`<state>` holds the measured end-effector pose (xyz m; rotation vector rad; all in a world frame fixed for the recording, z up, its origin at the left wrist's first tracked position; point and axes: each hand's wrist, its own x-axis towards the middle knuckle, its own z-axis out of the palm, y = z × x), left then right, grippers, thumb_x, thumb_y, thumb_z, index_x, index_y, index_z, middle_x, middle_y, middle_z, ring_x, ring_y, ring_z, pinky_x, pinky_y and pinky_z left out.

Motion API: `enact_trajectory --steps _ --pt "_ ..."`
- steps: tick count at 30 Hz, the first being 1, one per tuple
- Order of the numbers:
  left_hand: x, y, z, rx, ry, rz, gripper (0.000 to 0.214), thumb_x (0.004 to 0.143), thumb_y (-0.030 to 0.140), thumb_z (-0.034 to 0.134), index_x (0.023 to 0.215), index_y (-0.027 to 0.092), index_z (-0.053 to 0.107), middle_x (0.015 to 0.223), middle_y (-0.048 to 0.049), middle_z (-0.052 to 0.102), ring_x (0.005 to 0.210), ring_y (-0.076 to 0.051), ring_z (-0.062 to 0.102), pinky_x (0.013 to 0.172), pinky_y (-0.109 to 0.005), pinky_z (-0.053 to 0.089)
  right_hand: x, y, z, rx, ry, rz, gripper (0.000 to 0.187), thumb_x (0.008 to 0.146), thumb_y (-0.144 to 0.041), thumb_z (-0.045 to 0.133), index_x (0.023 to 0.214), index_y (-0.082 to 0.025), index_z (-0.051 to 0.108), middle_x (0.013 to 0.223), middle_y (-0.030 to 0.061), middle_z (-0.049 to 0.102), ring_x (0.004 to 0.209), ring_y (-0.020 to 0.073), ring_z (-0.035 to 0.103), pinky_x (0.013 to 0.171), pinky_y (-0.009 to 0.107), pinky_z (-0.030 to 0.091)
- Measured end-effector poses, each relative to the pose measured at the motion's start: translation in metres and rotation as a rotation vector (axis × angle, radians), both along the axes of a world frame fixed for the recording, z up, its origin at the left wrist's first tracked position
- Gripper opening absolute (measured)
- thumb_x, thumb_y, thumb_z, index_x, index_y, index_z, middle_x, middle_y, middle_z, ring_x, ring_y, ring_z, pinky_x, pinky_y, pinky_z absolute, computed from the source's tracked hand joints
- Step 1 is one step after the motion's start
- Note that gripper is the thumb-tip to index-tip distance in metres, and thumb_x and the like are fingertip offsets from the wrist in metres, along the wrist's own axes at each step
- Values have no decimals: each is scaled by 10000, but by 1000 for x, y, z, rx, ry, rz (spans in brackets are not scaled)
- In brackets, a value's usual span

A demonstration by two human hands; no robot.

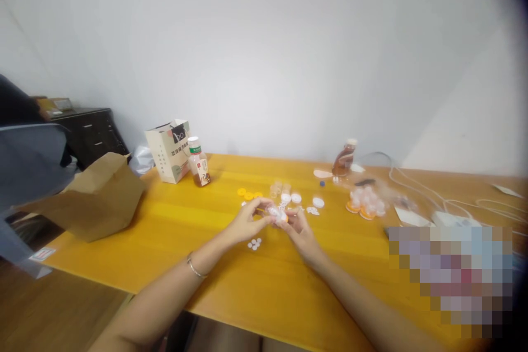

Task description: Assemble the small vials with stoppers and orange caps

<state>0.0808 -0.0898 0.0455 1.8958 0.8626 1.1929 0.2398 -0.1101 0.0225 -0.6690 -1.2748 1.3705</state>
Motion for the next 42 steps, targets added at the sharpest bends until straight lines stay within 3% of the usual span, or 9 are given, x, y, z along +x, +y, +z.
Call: enact_trajectory --steps 5,11,19,23,28,32,36,38,42 --pt "9 -3 -3 1 -64 23 195 752 240 550 916 133 556 886 -68 586 851 -164 542 773 -280 426 -2 -1 0 -4 27 -2 262 708 -409 594 811 -254 408 747 -29 570 647 126 517 681 295 416" --pt "-1 1 2 -55 -41 -175 284 768 245 535 1037 156 541 1028 -88 555 953 -189 515 830 -298 405 -5 -1 5 -270 146 278 252 788 -469 437 847 -226 466 620 -27 499 453 89 385 499 256 352" --pt "6 -3 -5 10 -62 15 309 774 292 529 1057 169 532 964 -78 544 891 -168 511 799 -284 418 -6 -4 -3 72 -32 -86 303 676 -383 637 838 -264 410 881 -7 566 841 156 532 802 325 400" --pt "3 -5 -2 75 -13 -10 280 796 295 489 1039 163 531 928 -74 537 858 -163 508 751 -263 419 -4 -3 -1 81 -49 -45 321 673 -359 647 865 -266 407 924 6 569 902 164 533 831 331 398" --pt "-5 -4 5 182 142 -36 236 798 268 468 998 164 537 901 -67 557 812 -159 498 699 -256 395 -3 -1 0 -12 -67 70 250 738 -408 558 898 -265 429 828 -17 598 704 136 568 763 332 426" --pt "1 -4 1 201 156 92 174 760 274 512 869 147 558 761 -27 566 688 -125 485 620 -230 367 -6 -4 1 63 -96 10 242 725 -386 582 881 -260 445 796 -20 590 683 127 543 716 306 429" --pt "6 -2 -5 68 142 230 275 757 370 508 621 131 516 500 46 392 489 -73 360 488 -199 292 -8 -6 1 119 -87 -40 271 701 -373 611 887 -265 446 915 7 583 818 154 538 751 308 420" --pt "2 -2 -2 33 164 175 275 749 393 519 666 132 535 545 35 435 522 -79 392 498 -195 306 -6 -5 1 89 -91 -30 266 704 -377 607 885 -268 446 904 1 587 804 153 541 764 315 414" --pt "-11 -6 14 132 195 -114 351 749 295 547 1080 192 491 1018 -66 536 867 -148 496 695 -232 399 1 -1 1 43 -103 44 247 730 -371 580 901 -266 437 871 -13 591 704 131 541 762 326 411"
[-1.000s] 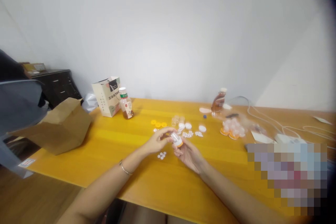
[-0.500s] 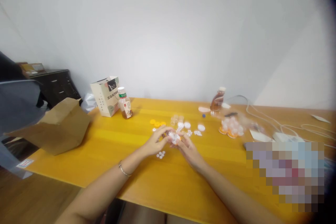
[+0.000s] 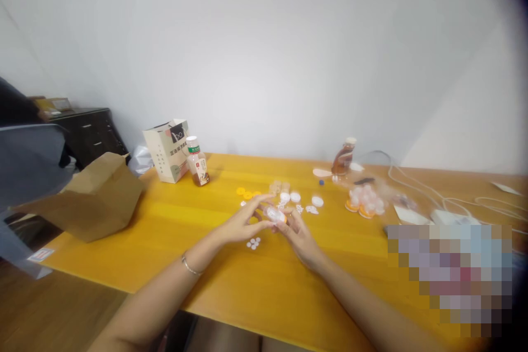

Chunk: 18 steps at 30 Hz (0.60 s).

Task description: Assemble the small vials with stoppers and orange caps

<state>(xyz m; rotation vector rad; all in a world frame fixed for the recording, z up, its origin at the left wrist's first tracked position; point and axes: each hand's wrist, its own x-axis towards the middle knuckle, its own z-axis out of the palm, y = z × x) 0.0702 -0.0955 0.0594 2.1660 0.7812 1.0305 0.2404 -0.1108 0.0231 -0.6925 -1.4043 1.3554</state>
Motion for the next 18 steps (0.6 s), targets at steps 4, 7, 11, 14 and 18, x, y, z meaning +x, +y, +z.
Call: enact_trajectory --steps 4,7,11,14,18 --pt "-3 0 5 130 91 -10 245 789 223 477 1019 174 547 892 -51 586 800 -135 510 741 -247 389 -1 -1 0 49 -15 -12 246 725 -354 590 895 -262 435 867 -10 578 702 130 530 755 316 410" --pt "1 2 -2 113 111 173 188 778 299 494 807 134 581 642 1 541 582 -94 463 562 -202 360 -4 -2 -1 85 10 -19 242 729 -325 594 891 -266 424 850 -10 563 792 141 527 764 304 411" --pt "5 2 -7 54 172 296 357 777 424 465 586 127 517 499 40 419 474 -64 361 458 -186 262 -5 -2 -2 54 2 51 240 732 -335 588 884 -258 420 908 13 561 900 162 517 807 329 411" --pt "5 0 -4 57 194 286 370 777 441 459 583 127 492 513 45 416 489 -60 359 472 -181 262 -4 0 -4 50 -24 31 258 721 -352 595 886 -252 423 914 16 561 906 163 519 828 338 401" --pt "3 -3 0 64 234 261 370 780 446 458 591 129 479 526 48 408 508 -61 356 487 -184 257 -2 2 -11 124 -82 -23 243 745 -345 566 907 -247 414 927 21 542 906 160 516 829 334 401"
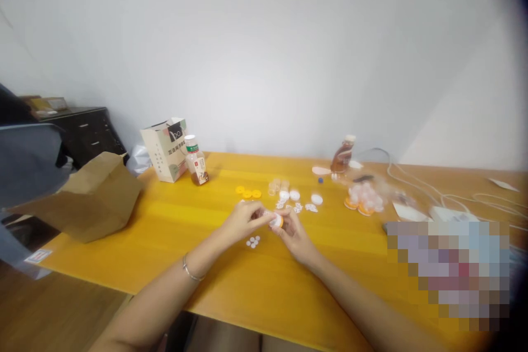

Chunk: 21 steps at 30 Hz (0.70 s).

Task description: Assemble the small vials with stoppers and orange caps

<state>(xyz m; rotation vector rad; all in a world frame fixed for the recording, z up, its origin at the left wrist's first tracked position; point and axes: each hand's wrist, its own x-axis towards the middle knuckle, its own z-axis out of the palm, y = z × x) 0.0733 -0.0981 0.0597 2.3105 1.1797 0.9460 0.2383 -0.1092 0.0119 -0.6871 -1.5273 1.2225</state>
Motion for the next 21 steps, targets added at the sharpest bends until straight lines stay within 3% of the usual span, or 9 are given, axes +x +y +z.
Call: enact_trajectory --steps 7,10,13,16,21 --pt "-2 -1 2 -56 47 -66 355 793 459 434 698 133 538 612 21 496 561 -84 417 520 -196 306 0 -2 -5 145 -114 -133 217 763 -315 543 938 -241 438 946 47 523 943 188 499 885 371 374" --pt "-4 -1 5 -49 -30 -84 302 810 409 433 901 150 559 757 -16 563 666 -110 483 601 -215 369 -3 -4 5 56 -13 -80 205 760 -311 551 904 -250 419 925 24 542 880 166 524 818 344 414" --pt "-7 0 9 -32 -135 -207 406 770 347 524 1139 189 467 1023 -70 549 876 -150 508 722 -241 409 -4 -5 13 -49 82 1 210 754 -310 564 882 -252 408 901 2 568 792 137 538 759 317 433" --pt "-10 3 9 -14 -166 -301 319 775 273 528 1081 182 532 1025 -79 567 912 -160 519 786 -264 414 -2 -4 14 -84 123 29 235 735 -310 592 878 -249 415 910 2 569 807 135 530 746 308 433" --pt "-10 7 4 -6 -176 -181 227 761 256 547 951 146 601 860 -67 623 789 -146 557 736 -261 434 -3 -2 8 -91 126 12 271 707 -327 620 879 -246 425 924 8 547 864 148 517 785 324 417"
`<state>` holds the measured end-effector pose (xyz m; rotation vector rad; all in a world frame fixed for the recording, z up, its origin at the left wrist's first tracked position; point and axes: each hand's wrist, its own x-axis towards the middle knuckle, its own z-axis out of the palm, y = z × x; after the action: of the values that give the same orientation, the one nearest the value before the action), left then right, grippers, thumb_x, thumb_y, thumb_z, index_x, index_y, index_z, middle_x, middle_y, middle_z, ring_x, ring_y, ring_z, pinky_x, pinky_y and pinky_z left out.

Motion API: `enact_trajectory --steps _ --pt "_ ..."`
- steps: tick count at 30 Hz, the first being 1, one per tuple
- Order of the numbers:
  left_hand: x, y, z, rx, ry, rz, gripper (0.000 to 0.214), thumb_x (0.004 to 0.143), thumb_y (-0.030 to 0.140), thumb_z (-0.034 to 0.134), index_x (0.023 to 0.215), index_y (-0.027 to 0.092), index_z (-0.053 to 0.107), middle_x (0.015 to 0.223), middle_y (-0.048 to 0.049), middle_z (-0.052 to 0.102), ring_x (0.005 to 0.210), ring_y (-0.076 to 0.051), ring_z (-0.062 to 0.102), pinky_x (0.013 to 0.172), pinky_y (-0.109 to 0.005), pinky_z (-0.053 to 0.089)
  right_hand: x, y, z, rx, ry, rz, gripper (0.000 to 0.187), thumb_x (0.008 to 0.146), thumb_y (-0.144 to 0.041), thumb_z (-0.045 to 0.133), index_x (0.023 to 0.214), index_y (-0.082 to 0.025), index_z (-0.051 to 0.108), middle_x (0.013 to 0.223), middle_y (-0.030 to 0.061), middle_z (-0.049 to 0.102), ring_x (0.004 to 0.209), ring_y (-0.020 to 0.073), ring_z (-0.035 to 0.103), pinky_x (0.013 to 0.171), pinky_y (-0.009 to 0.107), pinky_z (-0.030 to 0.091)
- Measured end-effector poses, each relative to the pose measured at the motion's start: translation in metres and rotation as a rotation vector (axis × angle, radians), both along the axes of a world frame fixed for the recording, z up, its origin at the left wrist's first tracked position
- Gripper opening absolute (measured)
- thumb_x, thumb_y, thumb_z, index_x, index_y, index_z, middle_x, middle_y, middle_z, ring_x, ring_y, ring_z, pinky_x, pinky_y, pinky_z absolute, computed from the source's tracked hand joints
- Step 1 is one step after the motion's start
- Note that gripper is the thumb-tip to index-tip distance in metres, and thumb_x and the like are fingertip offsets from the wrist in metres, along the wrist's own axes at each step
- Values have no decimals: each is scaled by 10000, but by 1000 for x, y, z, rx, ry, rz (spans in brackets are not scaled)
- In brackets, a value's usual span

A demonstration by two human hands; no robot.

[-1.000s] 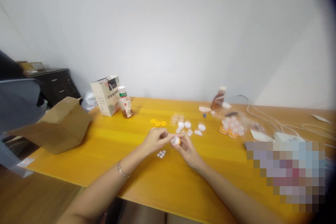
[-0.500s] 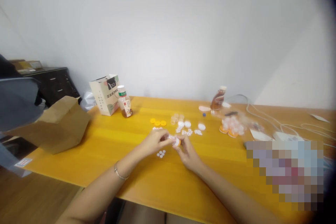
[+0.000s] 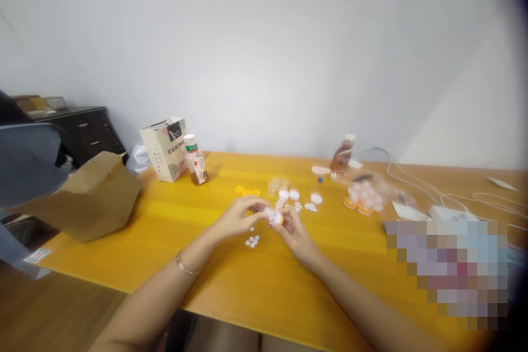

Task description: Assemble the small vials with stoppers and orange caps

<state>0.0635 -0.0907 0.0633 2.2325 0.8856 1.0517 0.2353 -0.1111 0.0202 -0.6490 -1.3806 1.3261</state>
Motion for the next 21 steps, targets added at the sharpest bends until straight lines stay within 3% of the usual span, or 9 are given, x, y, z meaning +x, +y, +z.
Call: enact_trajectory --steps 8,12,15,18,21 --pt "4 -4 0 3 56 99 236 788 331 498 840 142 630 752 -41 634 658 -121 549 619 -225 428 0 0 -2 50 -38 -55 269 701 -314 628 869 -242 431 890 7 550 867 148 517 806 317 385" --pt "0 -5 7 60 32 -91 234 813 235 462 998 176 593 964 -70 613 913 -168 535 834 -299 396 3 -1 1 -50 29 74 216 731 -325 593 861 -237 445 808 -1 584 735 140 548 733 317 413" --pt "-1 -4 5 -2 -41 -207 322 819 202 449 1137 211 502 1161 -80 519 1090 -182 448 930 -329 340 4 -1 1 -137 110 167 162 770 -324 548 872 -235 459 793 -1 604 692 127 552 724 306 408" --pt "3 -2 -4 -98 -156 -78 456 747 239 568 1180 209 429 1178 -95 483 1050 -191 468 874 -325 387 3 0 0 -153 173 135 199 725 -272 614 864 -240 475 867 -7 607 756 120 549 752 284 396" --pt "6 1 -9 -173 -224 7 284 761 262 551 1027 166 525 978 -79 569 909 -172 528 820 -316 409 3 -1 0 -203 197 188 176 739 -285 597 858 -224 483 833 3 610 746 123 553 748 284 396"
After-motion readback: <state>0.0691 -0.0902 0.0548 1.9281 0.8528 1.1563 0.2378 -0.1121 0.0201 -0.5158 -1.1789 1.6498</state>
